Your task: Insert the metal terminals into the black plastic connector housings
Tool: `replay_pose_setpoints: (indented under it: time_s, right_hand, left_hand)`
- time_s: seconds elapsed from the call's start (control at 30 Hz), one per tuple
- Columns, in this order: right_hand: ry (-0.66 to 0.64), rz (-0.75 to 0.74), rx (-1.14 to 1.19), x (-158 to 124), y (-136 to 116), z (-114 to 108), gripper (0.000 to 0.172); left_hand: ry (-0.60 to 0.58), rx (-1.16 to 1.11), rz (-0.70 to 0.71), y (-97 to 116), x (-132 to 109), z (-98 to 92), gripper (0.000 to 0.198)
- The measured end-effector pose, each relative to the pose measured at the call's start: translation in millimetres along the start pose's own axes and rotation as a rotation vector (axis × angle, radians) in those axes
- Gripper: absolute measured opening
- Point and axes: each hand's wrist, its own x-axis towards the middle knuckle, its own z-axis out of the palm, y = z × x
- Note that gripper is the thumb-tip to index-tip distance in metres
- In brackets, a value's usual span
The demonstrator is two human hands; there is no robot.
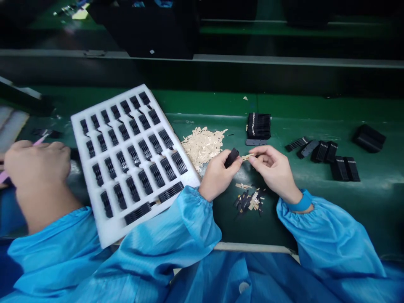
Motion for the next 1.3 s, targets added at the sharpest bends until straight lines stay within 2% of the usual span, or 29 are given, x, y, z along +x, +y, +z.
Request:
replay_pose_setpoints:
  time_s: [0.07,0.17,0.23,0.43,0.5,0.67,0.77,0.83,0.97,1.03,1.1,1.13,1.17,1.23,1.3]
  right_hand:
    - [0.001,-0.122,-0.133,-0.4,-2.0,-1.0,0.026]
    - [-0.062,-0.244,-0.323,-1.0,-4.2,-2.6,0.009]
    - [-0.08,-0.23,-0.332,-1.4,-3.8,-2.8,0.01]
    - [-0.134,-0.041,-0.095,-3.7,4.0,1.4,0.018]
    - [-0.112,-0.039,-0.077,-4.5,5.1,2.9,0.019]
    - [-0.059,-0.081,-0.106,-5.4,3.3,4.2,0.018]
    - [-0.062,-0.101,-0.117,-5.1,2.9,4.2,0.018]
    - [-0.049,-0.089,-0.098,-4.1,3.4,3.5,0.02]
    - [0.016,-0.032,-0.051,-0.9,4.3,0.8,0.025]
    - [0.025,-0.022,-0.043,0.3,4.4,-0.1,0.026]
    - [0.015,-0.024,-0.039,0.7,4.2,-0.2,0.024]
    - [0.006,-0.029,-0.039,0.8,4.0,0.1,0.023]
    - [-0.003,-0.035,-0.043,0.7,3.7,0.4,0.021]
    - [-0.021,-0.051,-0.059,0.6,2.7,0.9,0.017]
    - [-0.043,-0.073,-0.085,0.6,1.4,0.9,0.014]
  left_hand:
    - [-0.004,0.089,0.028,-1.9,-0.2,-0.2,0.023]
    - [0.004,0.169,0.035,-3.7,-0.4,-0.6,0.024]
    - [0.025,0.168,0.022,-4.5,-0.2,-0.7,0.02]
    - [0.095,0.106,0.034,-3.9,-0.9,-0.2,0.017]
    - [0.102,0.113,0.05,-2.5,-2.5,0.3,0.018]
    - [0.03,0.096,0.071,-1.0,-6.7,2.9,0.016]
    - [0.044,0.126,0.072,-2.2,-6.1,2.7,0.013]
    - [0.103,0.154,0.072,-2.4,-4.2,0.1,0.013]
    - [0.346,0.22,0.05,-0.8,-0.5,-8.5,0.024]
    - [0.392,0.246,0.06,-0.3,-0.3,-11.2,0.025]
    - [0.385,0.231,0.08,-0.3,-0.8,-11.4,0.011]
    - [0.373,0.208,0.088,-0.3,-1.1,-10.8,0.009]
    - [0.349,0.178,0.095,-0.2,-1.3,-9.8,0.018]
    - [0.243,0.103,0.097,0.6,-1.3,-7.4,0.029]
    - [0.082,0.02,0.078,1.8,-0.9,-5.2,0.03]
